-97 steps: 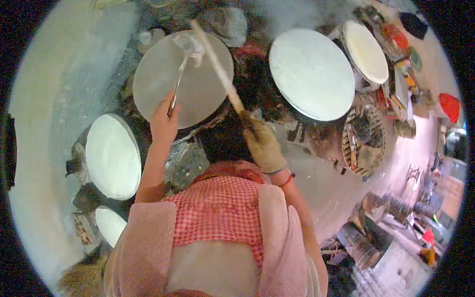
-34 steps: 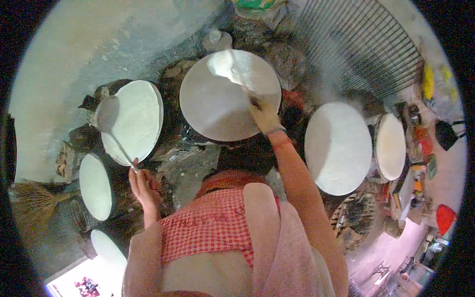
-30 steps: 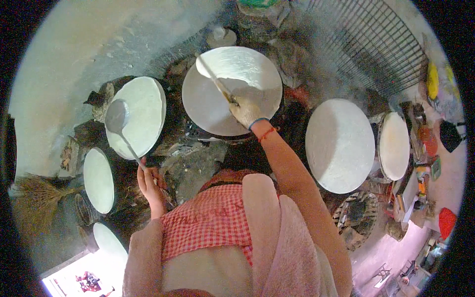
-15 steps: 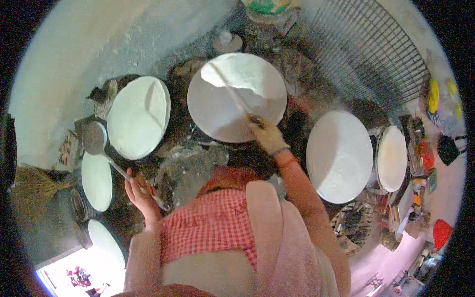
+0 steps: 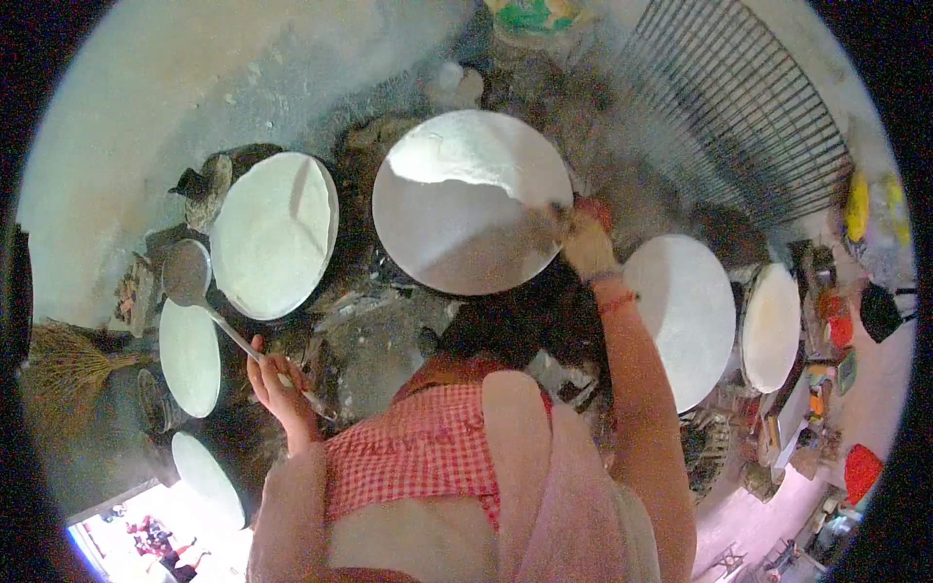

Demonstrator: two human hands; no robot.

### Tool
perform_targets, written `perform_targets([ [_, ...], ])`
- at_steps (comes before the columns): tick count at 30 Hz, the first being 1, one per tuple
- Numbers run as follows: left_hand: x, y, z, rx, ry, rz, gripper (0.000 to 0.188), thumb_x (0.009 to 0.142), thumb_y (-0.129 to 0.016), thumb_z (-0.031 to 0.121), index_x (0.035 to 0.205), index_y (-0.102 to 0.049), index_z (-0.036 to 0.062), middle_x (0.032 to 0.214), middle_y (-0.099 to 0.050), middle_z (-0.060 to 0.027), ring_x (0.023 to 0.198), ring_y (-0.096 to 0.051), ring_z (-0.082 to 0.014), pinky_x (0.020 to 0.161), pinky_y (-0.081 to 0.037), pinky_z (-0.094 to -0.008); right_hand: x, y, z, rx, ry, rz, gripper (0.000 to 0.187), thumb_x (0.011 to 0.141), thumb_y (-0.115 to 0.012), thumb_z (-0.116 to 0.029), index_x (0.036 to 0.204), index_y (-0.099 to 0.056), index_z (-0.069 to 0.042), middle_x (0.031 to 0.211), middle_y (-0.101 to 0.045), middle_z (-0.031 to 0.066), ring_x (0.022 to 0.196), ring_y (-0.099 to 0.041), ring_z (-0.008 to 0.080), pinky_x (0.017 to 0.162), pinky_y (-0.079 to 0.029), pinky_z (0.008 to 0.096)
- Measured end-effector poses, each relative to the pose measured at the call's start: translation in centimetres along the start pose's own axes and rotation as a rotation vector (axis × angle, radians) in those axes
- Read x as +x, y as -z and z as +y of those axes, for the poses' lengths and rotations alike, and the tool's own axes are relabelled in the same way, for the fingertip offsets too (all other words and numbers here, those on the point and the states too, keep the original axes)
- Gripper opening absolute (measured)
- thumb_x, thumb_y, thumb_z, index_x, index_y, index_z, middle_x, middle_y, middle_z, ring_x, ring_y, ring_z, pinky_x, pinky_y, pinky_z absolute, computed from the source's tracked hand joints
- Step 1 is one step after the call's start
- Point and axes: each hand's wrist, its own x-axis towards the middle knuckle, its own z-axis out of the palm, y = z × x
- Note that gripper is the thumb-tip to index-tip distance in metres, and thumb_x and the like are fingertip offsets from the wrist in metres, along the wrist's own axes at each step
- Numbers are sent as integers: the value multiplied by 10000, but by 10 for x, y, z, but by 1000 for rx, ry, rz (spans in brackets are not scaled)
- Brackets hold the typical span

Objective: The person pours liquid batter onto several heated round plates using a ladle and spreads it into thin circles with a wooden stick before removing the cooked crepes.

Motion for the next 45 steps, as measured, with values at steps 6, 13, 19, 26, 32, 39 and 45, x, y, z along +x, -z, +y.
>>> perform_targets([
  [6, 18, -12, -17, 19, 77, -43, 374, 1097, -453, 215, 1440, -494, 72, 778, -466, 10, 505, -414, -84, 417, -363, -264, 39, -50, -37, -287, 277, -154, 484, 1027, -536, -485, 1298, -690, -115, 1292, -675, 199, 1213, -622, 370, 1037, -493, 446],
  [13, 57, -27, -25, 44, 116, -84, 395, 1101, -452, 226, 1456, -470, 54, 781, -476, -2, 490, -397, -86, 408, -353, -255, 64, -15, -6, -19, 276, -11, 465, 1038, -519, -436, 1379, -648, -147, 1306, -675, 164, 1213, -634, 342, 1062, -487, 431],
  [19, 80, -42, -22, 126, 190, -187, 427, 1104, -412, 201, 1490, -424, 17, 762, -464, -20, 459, -408, -100, 394, -367, -265, 37, -67, -25, -194, 452, -148, 457, 1025, -554, -404, 1386, -641, -137, 1337, -655, 157, 1205, -633, 315, 1022, -512, 410],
  [26, 106, -44, -48, 356, 230, -497, 486, 1102, -460, 172, 1550, -389, -5, 851, -558, -31, 604, -519, -65, 541, -429, -220, 40, -57, -4, 281, 77, 39, 400, 997, -633, -279, 1349, -657, -90, 1338, -678, 131, 1212, -637, 294, 1009, -527, 388],
  [32, 82, -40, -42, 923, -348, -603, 508, 1012, -623, 113, 1497, -501, 23, 1201, -675, -218, 976, -677, -305, 852, -530, -399, -55, -44, -6, 84, 203, -132, 395, 983, -650, -235, 1348, -658, -84, 1301, -688, 153, 1226, -637, 288, 1052, -498, 375],
  [39, 48, -54, -61, 1001, -496, -611, 549, 924, -686, 62, 1460, -566, 77, 1066, -674, -234, 906, -665, -381, 793, -534, -425, -31, -93, 25, 10, 356, 27, 460, 1000, -628, -416, 1262, -693, -43, 1220, -706, 188, 1135, -670, 334, 992, -519, 386],
  [45, -9, -5, -50, 1024, -295, -680, 567, 927, -690, 81, 1477, -561, 123, 995, -657, -218, 829, -654, -354, 755, -530, -435, -135, -80, 55, 134, 131, -190, 450, 965, -658, -389, 1291, -676, -80, 1238, -691, 195, 1157, -646, 369, 988, -516, 420],
])
